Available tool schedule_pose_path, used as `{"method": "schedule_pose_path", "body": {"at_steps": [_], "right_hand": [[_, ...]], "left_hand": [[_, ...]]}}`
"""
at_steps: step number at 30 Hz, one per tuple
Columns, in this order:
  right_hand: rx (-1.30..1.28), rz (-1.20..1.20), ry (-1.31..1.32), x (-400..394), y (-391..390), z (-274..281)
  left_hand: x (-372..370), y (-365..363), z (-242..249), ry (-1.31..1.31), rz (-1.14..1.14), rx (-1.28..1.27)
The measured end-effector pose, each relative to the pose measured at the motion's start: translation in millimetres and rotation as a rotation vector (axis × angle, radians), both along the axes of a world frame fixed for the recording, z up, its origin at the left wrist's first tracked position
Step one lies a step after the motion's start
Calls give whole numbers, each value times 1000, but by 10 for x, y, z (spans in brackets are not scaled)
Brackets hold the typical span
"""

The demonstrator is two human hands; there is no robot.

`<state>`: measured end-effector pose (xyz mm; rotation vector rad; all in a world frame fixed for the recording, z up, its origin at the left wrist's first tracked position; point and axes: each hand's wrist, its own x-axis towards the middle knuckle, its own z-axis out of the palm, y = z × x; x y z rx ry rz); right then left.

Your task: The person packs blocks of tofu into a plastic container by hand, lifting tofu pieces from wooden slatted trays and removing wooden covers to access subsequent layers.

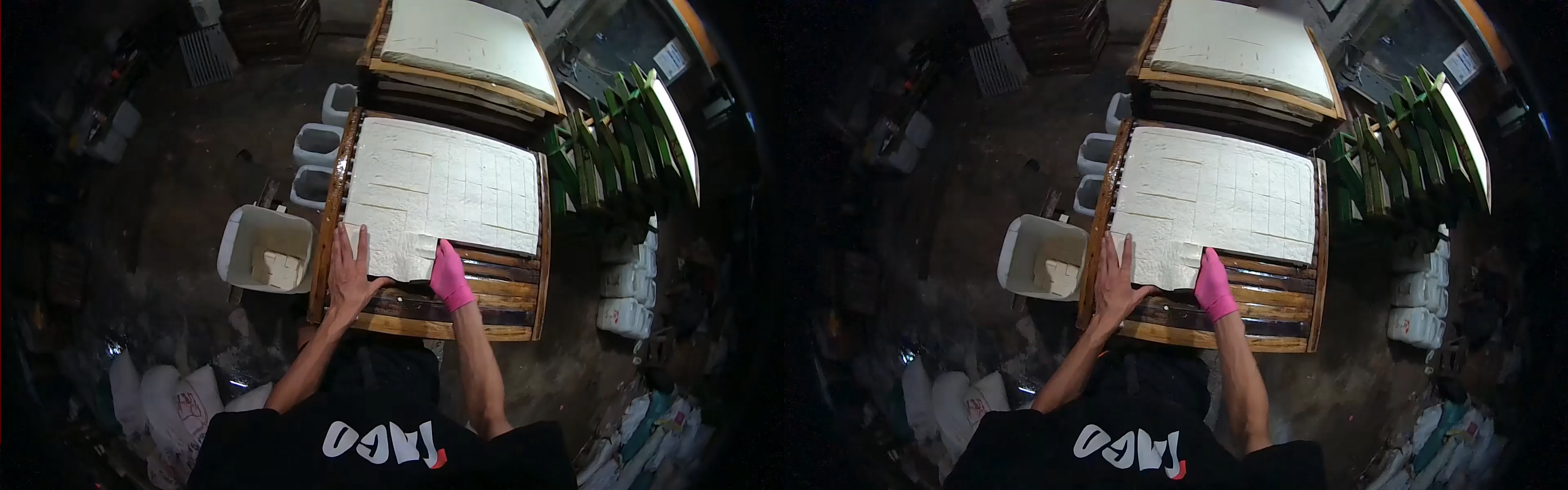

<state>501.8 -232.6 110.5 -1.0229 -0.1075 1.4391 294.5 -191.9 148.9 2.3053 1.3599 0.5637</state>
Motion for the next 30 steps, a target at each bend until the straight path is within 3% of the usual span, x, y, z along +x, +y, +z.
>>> {"method": "schedule_pose_path", "body": {"at_steps": [1,3,5,7,9,11,12,15,17,19,20,21,23,24,25,26,28,29,30], "right_hand": [[-2,13,1,28,56,112],[-26,311,319,116,191,331],[-48,335,390,77,265,233],[-64,133,-22,-84,246,239],[18,72,238,-61,61,143],[2,-26,184,-185,-132,562],[-88,-141,-47,-238,-195,660],[38,-140,-186,-690,-58,1232],[21,71,-472,-708,-73,999],[130,543,-641,-1405,443,1333],[172,708,-713,-1772,732,1370],[189,846,-756,-2156,1052,1275],[82,998,-597,-2813,1624,720],[-35,993,-254,-3003,1800,141],[53,1132,-416,-3028,1914,-583],[-19,1213,-506,-3083,2009,-1065],[-228,1294,-663,-3129,2094,-1782],[-298,1314,-748,-3105,2091,-2073],[-364,1323,-831,-3058,2060,-2312]], "left_hand": [[-10,2,1,9,-22,5],[-23,39,12,11,-8,-10],[-30,20,-5,76,-57,120],[-3,3,18,114,-43,69],[-3,28,65,164,-139,89],[-26,-5,306,28,-241,-34],[-21,-68,376,-79,-210,-99],[-27,-262,665,-404,-13,-325],[-104,-198,840,-886,190,-481],[-173,11,675,-1145,540,-520],[-414,187,638,-1441,671,-635],[-723,409,582,-1741,806,-745],[-1119,750,-54,-1797,1054,-715],[-1271,908,-513,-1567,1265,-731],[-1395,1028,-939,-1318,1453,-744],[-1506,1118,-1206,-1317,1481,-765],[-1665,1233,-1606,-911,1676,-1179],[-1694,1176,-1677,-905,1690,-1207],[-1683,1034,-1694,-1075,1552,-1228]]}}
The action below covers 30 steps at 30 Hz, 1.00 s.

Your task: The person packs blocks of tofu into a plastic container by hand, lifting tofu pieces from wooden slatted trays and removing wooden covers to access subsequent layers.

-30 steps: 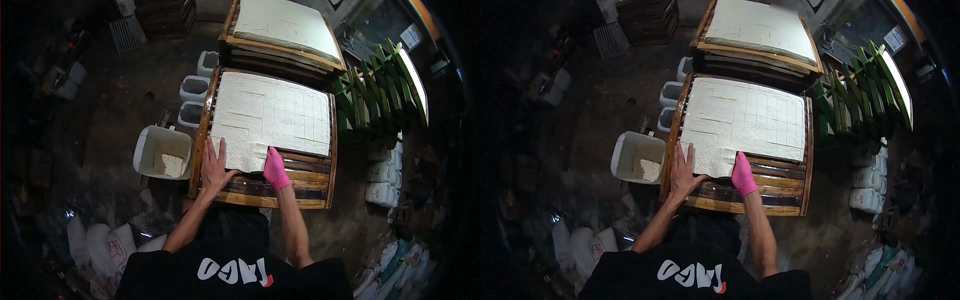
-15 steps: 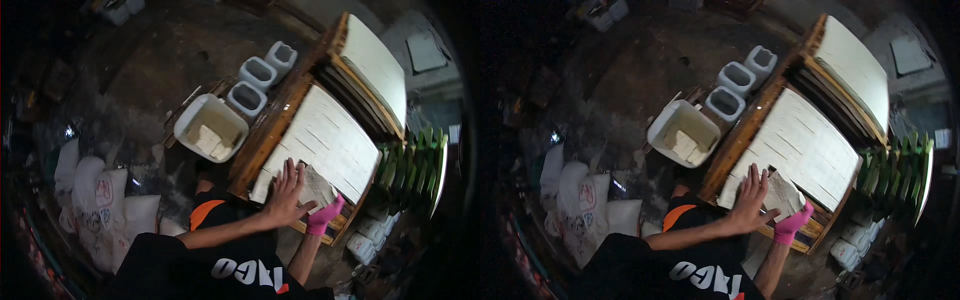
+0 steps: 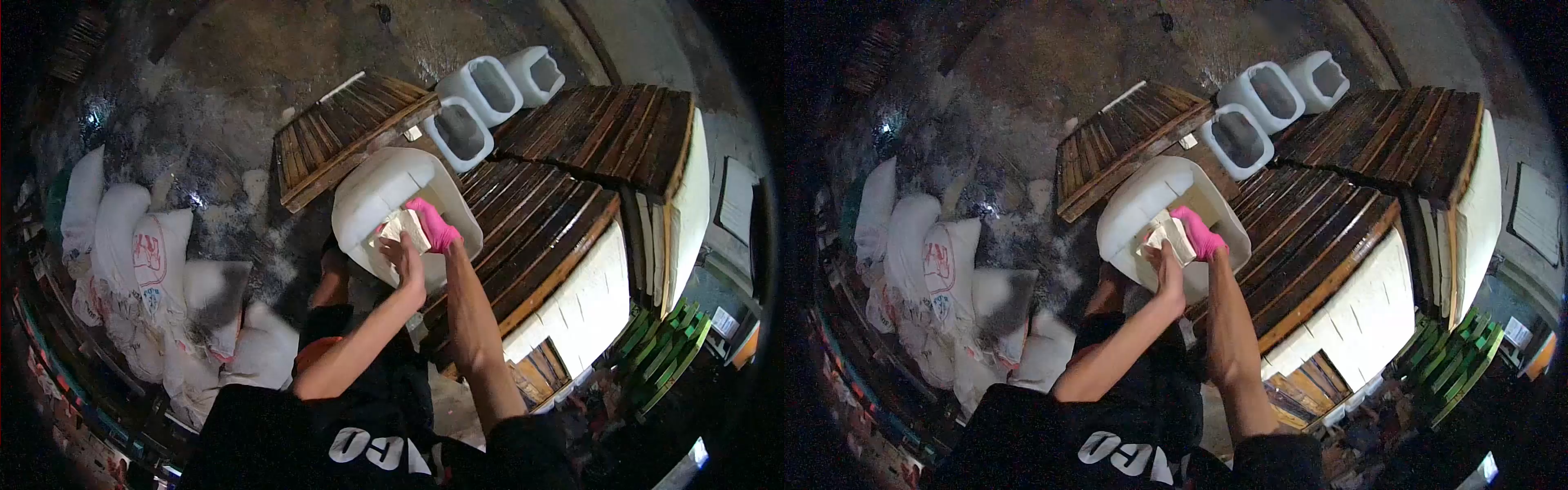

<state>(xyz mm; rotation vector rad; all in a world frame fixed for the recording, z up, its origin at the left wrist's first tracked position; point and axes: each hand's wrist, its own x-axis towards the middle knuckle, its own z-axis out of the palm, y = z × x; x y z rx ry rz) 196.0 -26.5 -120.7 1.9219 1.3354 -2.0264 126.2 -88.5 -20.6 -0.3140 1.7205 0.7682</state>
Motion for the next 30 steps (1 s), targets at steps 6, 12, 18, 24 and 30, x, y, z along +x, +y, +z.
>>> {"method": "schedule_pose_path", "body": {"at_steps": [6,12,18,24,30], "right_hand": [[119,91,-422,202,-334,-612],[329,157,-526,313,-700,-1506],[374,183,-731,128,-513,-1185],[683,49,-594,-59,-394,-715],[508,39,-654,6,-297,-524]], "left_hand": [[-954,-535,969,-687,-139,486],[-1612,-589,1122,-582,-163,471],[-1728,-388,1173,-477,-63,438],[-1692,-566,1181,-383,21,435],[-1507,-688,1300,-216,-33,572]]}}
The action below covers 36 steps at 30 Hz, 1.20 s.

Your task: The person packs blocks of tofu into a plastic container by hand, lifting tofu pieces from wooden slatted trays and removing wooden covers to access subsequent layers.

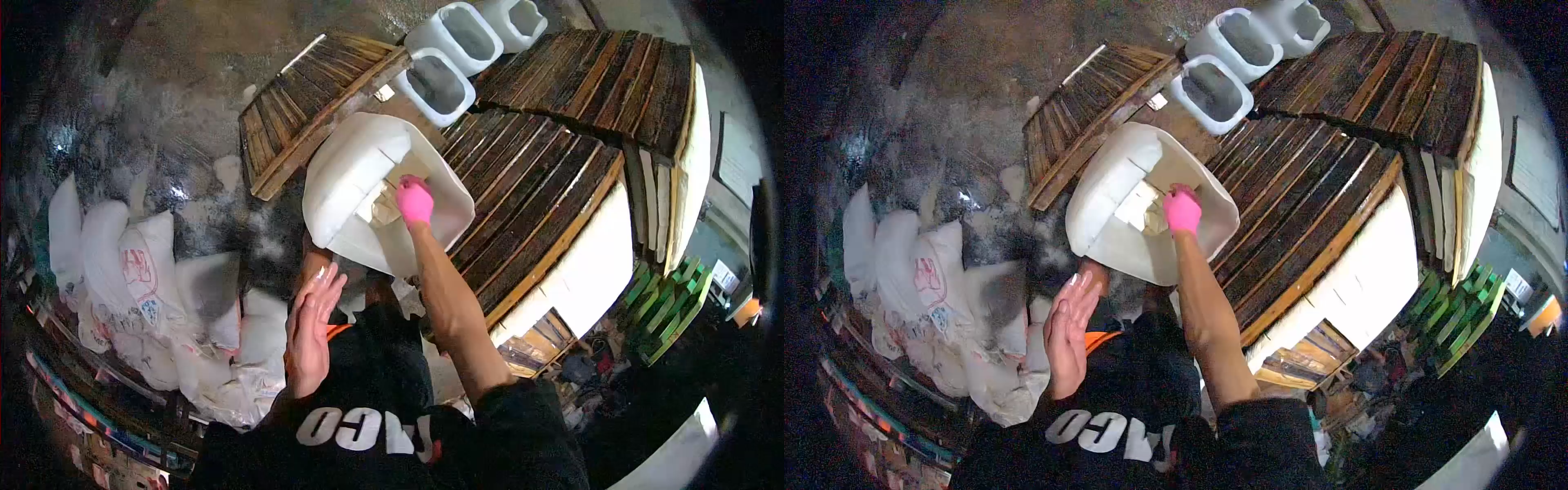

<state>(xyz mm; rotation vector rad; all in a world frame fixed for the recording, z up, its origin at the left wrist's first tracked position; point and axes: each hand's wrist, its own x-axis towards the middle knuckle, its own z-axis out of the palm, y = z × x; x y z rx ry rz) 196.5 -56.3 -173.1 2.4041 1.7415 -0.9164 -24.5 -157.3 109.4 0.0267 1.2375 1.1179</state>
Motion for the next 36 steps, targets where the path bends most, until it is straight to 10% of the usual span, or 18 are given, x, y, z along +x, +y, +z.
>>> {"method": "schedule_pose_path", "body": {"at_steps": [5,16,19,23,34,36], "right_hand": [[-471,209,-98,-182,-19,100],[-209,791,-228,-275,-181,-66],[-523,736,-12,-171,-325,-381],[-134,590,3,-264,-78,85],[-378,802,-109,140,-362,-644],[-428,512,-8,77,-315,-540]], "left_hand": [[220,-165,-113,-5,93,-53],[-139,-286,-236,95,134,-128],[-191,-199,-260,83,144,-112],[-268,-201,-274,125,156,-108],[-239,-177,-309,105,189,-160],[-242,-174,-316,85,190,-174]]}}
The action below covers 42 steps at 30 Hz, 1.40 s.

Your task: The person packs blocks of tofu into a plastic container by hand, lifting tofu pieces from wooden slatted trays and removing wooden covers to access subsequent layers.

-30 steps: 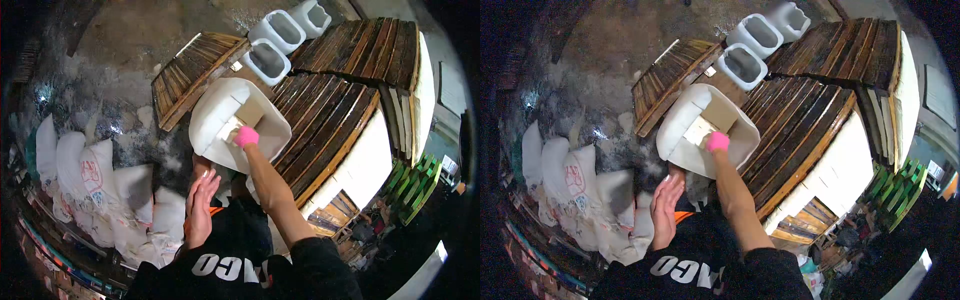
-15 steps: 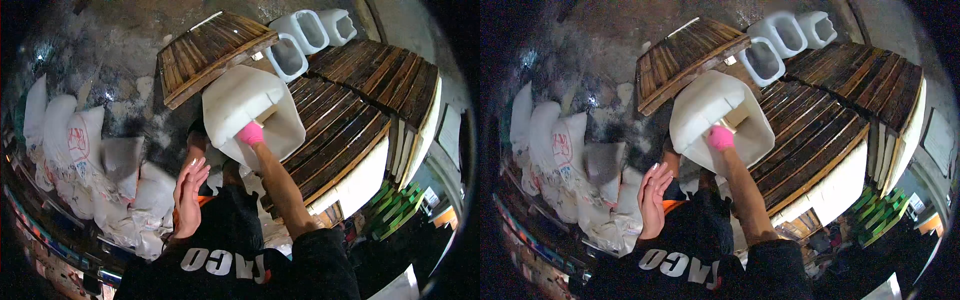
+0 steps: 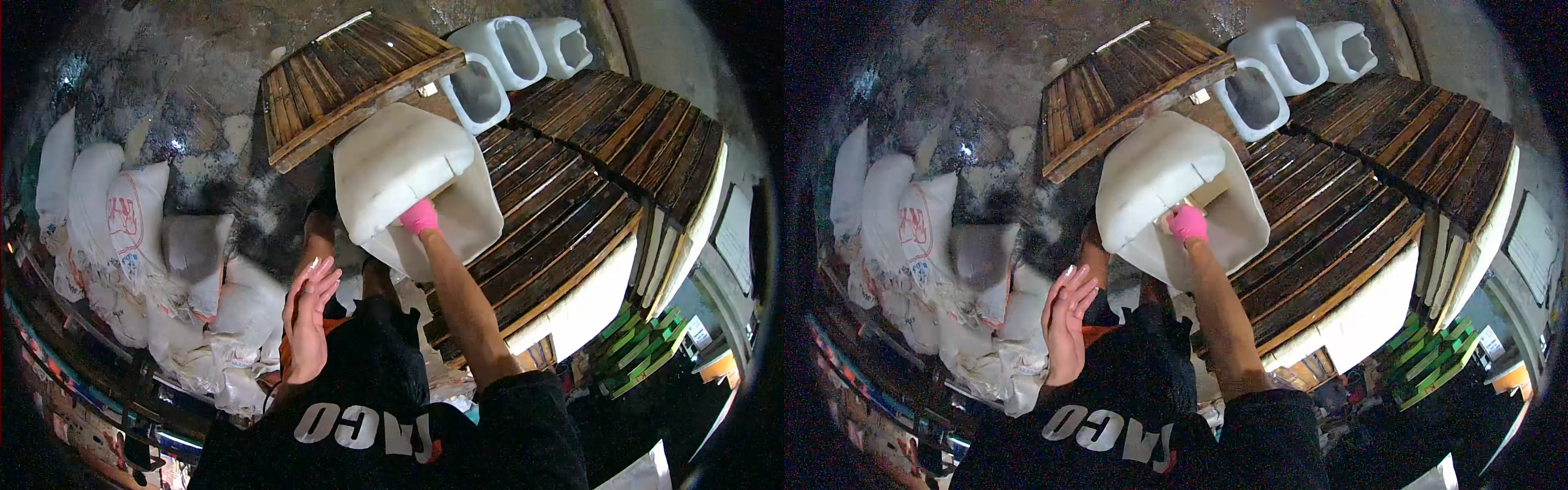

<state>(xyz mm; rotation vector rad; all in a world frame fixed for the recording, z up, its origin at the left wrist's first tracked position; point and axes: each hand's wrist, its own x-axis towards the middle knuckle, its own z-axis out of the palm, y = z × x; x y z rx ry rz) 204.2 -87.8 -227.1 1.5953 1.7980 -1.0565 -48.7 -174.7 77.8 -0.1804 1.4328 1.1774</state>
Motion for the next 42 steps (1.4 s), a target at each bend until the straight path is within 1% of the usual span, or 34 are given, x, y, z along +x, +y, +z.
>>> {"method": "schedule_pose_path", "body": {"at_steps": [1,2,4,5,7,9,10,12,13,15,16,18,19,21,22,23,24,25,26,27,28,29,30,31,32,33,34,35,36,37,38,39,41,42], "right_hand": [[-11,-3,0,68,-141,-164],[89,26,129,201,-317,-476],[206,58,254,226,-280,-521],[156,-5,142,248,-287,-523],[92,-70,34,153,-180,-299],[-114,-275,97,102,60,26],[-113,-277,92,69,76,125],[-113,-127,-37,-26,78,272],[-114,-122,-40,-45,-1,220],[329,39,-165,-122,-183,115],[322,37,-163,-96,-203,78],[-12,16,-177,-27,-159,2],[-7,17,-175,3,-197,-116],[124,38,-105,14,-297,-321],[130,34,-103,-107,-208,-173],[44,77,-140,-212,-110,-8],[-41,110,-187,-315,1,274],[76,146,-138,-348,62,471],[294,60,33,-433,101,788],[83,-191,-43,-682,420,1561],[214,-249,104,-597,348,1778],[228,-413,461,-490,253,2208],[239,-578,685,-401,212,2874],[459,-629,763,-170,14,3339],[654,-736,613,55,-216,3798],[925,-713,585,339,-406,3983],[978,-885,477,631,-615,4011],[1023,-1071,379,921,-823,4044],[1064,-1257,298,1210,-1028,4080],[963,-1348,29,1374,-1117,3840],[887,-1169,-105,1430,-1169,3567],[806,-982,-232,1400,-1177,3389],[1015,-1047,235,1159,-1133,3490],[1044,-1196,587,1141,-1117,3503]], "left_hand": [[1,-27,12,0,-3,-11],[5,-37,9,23,-3,-12],[28,-2,-20,42,-4,4],[33,3,-27,22,4,-6],[23,-2,-11,7,9,-30],[16,24,2,45,-1,-14],[17,12,-15,41,-3,-13],[41,1,-86,27,17,-4],[48,23,-77,24,22,-6],[25,61,-45,23,15,-32],[22,52,-42,25,14,-38],[14,56,-46,43,24,-37],[21,48,-64,46,26,-32],[39,1,-91,33,34,-40],[36,0,-82,35,30,-34],[28,4,-66,57,28,-25],[44,-4,-31,68,18,-14],[67,-35,-20,113,11,36],[92,-18,5,213,-86,65],[136,-15,43,304,-183,102],[208,-90,-41,341,-234,192],[311,-105,-151,385,-275,294],[363,58,22,809,-746,447],[632,140,150,634,-686,351],[979,119,211,417,-556,460],[1293,100,270,197,-430,556],[1466,209,478,224,-653,701],[1726,163,425,114,-709,786],[1986,217,503,-2,-759,864],[2186,221,501,-30,-879,898],[2339,231,541,40,-1052,831],[2537,206,454,-4,-1054,840],[2753,170,367,109,-1111,891],[2799,170,421,140,-1150,901]]}}
